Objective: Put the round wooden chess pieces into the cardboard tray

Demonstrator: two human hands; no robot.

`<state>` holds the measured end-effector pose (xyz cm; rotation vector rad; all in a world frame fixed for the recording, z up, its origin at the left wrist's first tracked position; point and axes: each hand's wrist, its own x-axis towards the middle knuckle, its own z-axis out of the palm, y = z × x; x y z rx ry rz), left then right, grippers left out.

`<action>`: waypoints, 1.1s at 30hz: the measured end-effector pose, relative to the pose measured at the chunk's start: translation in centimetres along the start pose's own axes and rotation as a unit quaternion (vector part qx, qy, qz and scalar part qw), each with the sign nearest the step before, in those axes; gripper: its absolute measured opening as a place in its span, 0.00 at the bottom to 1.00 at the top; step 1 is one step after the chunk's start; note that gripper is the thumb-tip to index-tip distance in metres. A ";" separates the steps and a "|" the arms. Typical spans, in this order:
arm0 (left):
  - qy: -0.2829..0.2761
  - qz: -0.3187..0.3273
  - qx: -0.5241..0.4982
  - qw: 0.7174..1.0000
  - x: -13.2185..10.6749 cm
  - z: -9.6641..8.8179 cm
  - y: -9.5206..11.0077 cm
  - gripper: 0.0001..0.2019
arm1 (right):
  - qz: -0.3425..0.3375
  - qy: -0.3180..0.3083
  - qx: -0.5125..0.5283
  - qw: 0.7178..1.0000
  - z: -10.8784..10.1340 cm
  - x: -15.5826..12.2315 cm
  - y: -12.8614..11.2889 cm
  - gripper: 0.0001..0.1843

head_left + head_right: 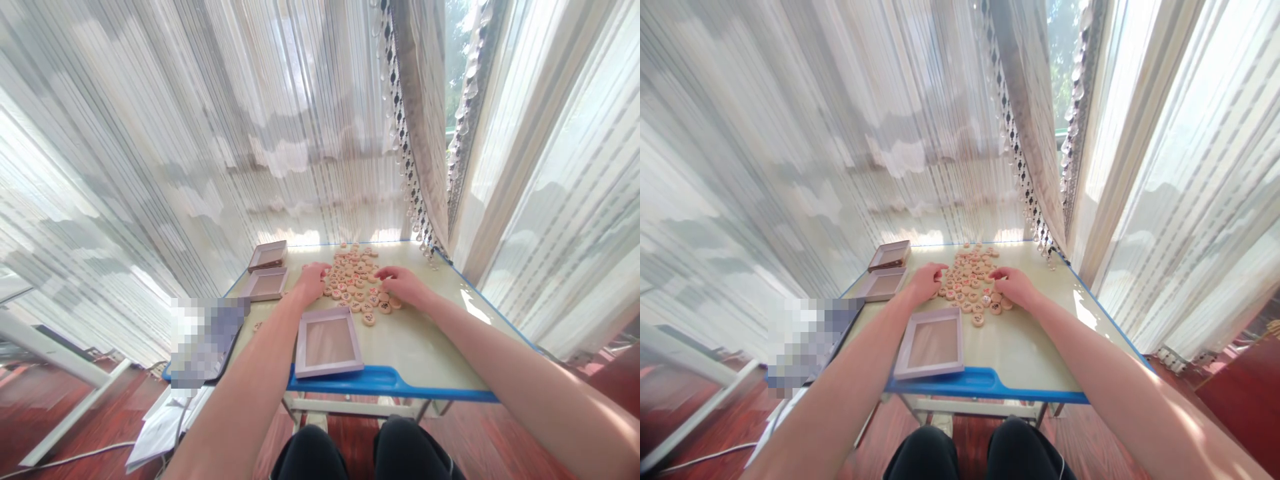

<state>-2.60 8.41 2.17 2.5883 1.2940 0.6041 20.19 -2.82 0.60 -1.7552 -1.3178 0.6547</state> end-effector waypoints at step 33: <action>-0.094 0.190 -0.018 0.977 -1.5 0.1 3.7 0.12 | -0.072 -0.069 -0.251 0.963 -2.3 -0.8 -0.3 0.12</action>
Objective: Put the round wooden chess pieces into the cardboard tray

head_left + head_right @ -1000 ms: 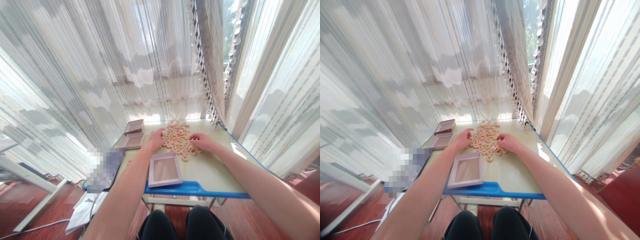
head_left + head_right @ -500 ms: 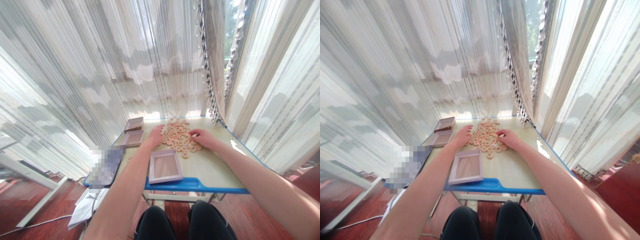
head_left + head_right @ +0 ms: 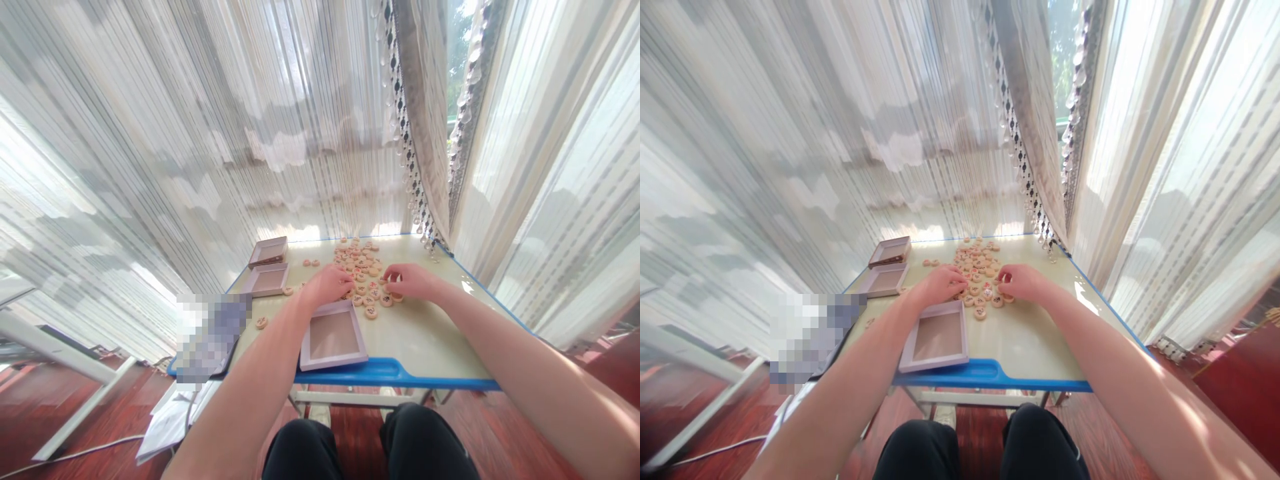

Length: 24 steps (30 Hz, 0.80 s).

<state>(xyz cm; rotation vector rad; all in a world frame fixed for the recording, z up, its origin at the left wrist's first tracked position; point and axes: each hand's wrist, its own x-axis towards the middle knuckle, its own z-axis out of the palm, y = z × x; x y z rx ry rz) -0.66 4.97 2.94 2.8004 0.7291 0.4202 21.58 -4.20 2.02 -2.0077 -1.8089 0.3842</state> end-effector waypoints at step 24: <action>-0.003 -0.028 0.004 1.000 0.9 0.7 -0.5 0.14 | -0.088 -0.001 -0.058 0.994 -1.4 -1.2 0.0 0.08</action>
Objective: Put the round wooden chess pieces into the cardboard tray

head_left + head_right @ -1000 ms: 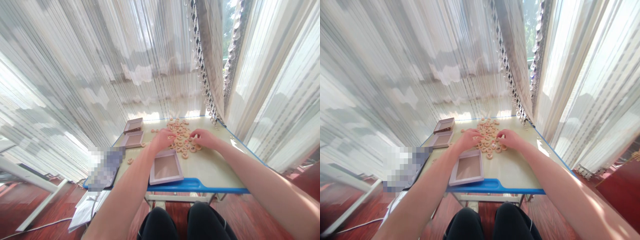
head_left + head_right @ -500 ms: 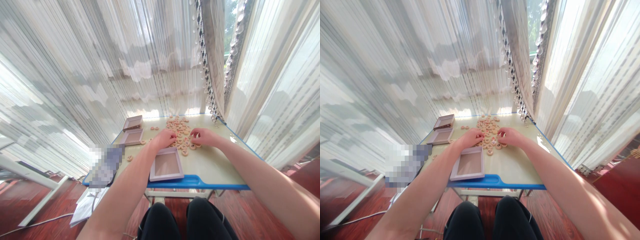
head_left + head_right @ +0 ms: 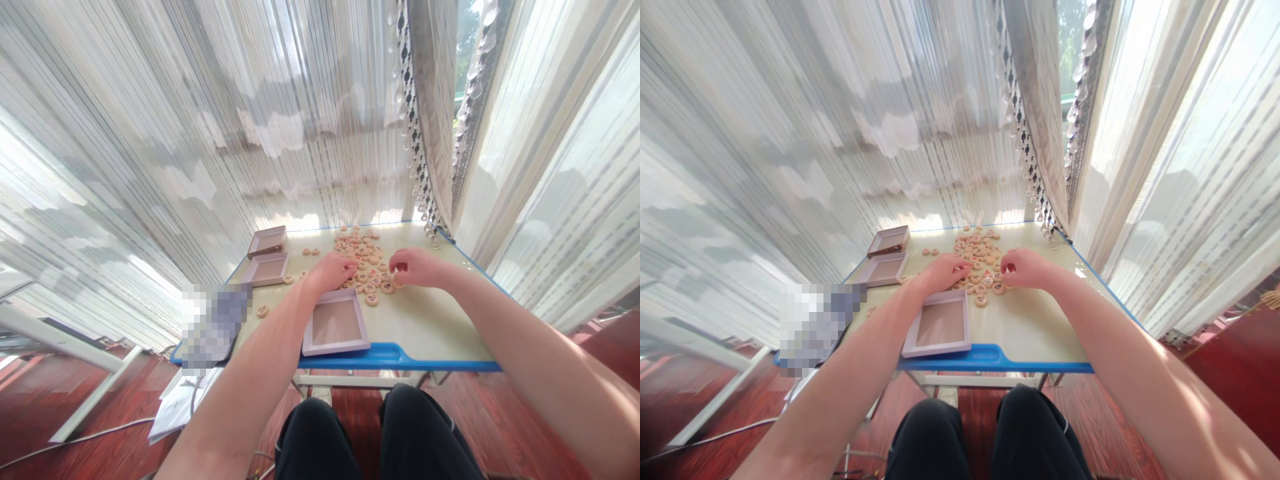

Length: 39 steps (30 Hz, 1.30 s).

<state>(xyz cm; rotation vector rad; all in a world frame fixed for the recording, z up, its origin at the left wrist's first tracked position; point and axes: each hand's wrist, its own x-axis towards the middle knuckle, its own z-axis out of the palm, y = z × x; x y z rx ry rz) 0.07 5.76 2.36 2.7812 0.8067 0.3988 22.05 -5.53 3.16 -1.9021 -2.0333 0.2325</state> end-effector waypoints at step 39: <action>0.054 0.036 -0.119 0.991 0.3 0.2 -0.9 0.16 | -0.119 0.091 0.058 0.987 4.7 2.9 1.1 0.22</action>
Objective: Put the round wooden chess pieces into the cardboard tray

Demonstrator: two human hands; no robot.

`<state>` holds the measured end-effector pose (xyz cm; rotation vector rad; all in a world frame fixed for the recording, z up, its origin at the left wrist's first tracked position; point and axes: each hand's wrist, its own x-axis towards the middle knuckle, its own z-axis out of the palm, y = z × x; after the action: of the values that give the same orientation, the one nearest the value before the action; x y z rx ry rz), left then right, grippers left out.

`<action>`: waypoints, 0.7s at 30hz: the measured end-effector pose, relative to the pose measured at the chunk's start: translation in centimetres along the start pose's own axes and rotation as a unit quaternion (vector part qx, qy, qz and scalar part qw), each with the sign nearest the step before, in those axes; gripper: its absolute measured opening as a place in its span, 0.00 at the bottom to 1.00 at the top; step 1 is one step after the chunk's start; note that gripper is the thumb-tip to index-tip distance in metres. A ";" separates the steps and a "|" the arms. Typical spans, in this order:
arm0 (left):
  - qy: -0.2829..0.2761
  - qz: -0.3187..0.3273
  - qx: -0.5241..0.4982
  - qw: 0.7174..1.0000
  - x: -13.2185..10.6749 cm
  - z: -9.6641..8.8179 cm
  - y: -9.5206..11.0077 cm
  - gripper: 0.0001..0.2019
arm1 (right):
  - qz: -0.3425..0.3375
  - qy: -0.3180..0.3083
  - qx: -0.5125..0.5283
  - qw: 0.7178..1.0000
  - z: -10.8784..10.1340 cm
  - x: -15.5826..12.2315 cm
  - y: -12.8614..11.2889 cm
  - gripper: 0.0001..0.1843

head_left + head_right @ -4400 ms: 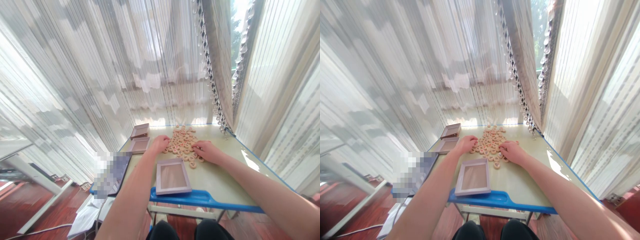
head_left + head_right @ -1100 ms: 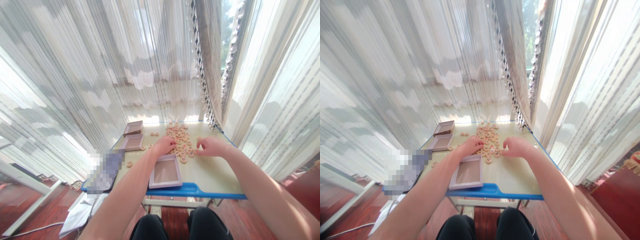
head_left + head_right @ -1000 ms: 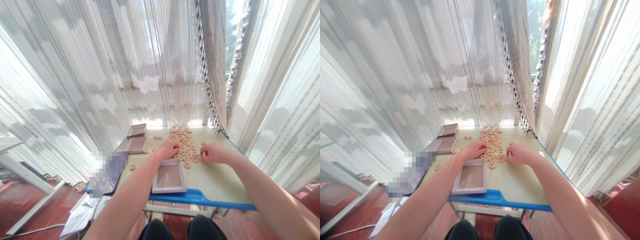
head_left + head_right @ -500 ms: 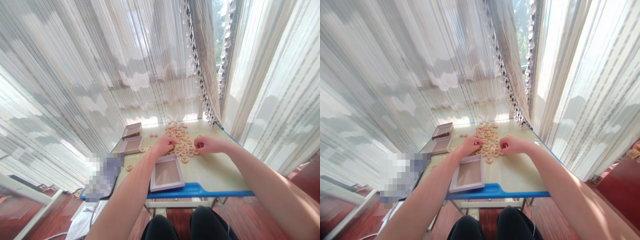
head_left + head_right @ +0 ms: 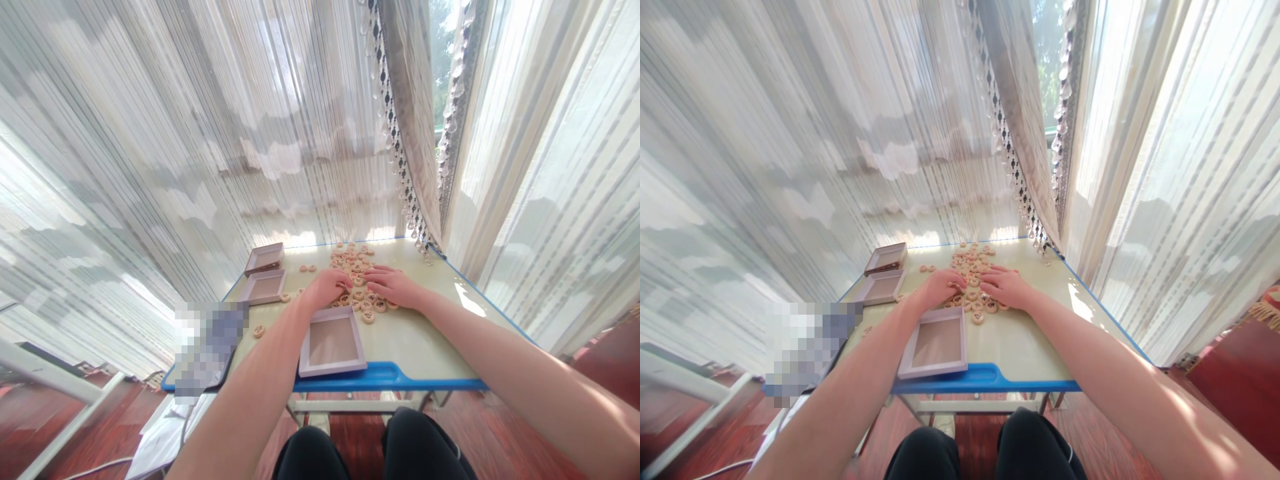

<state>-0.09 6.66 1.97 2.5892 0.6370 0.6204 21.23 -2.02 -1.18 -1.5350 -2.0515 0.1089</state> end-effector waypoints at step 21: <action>-0.025 -0.131 0.180 0.975 0.3 -0.8 -0.3 0.22 | 0.175 0.027 0.021 0.984 -0.7 0.3 -0.6 0.13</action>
<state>-0.39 7.27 2.58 2.7630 1.1424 0.3806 21.02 -2.14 -0.24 -1.8372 -1.7084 0.2411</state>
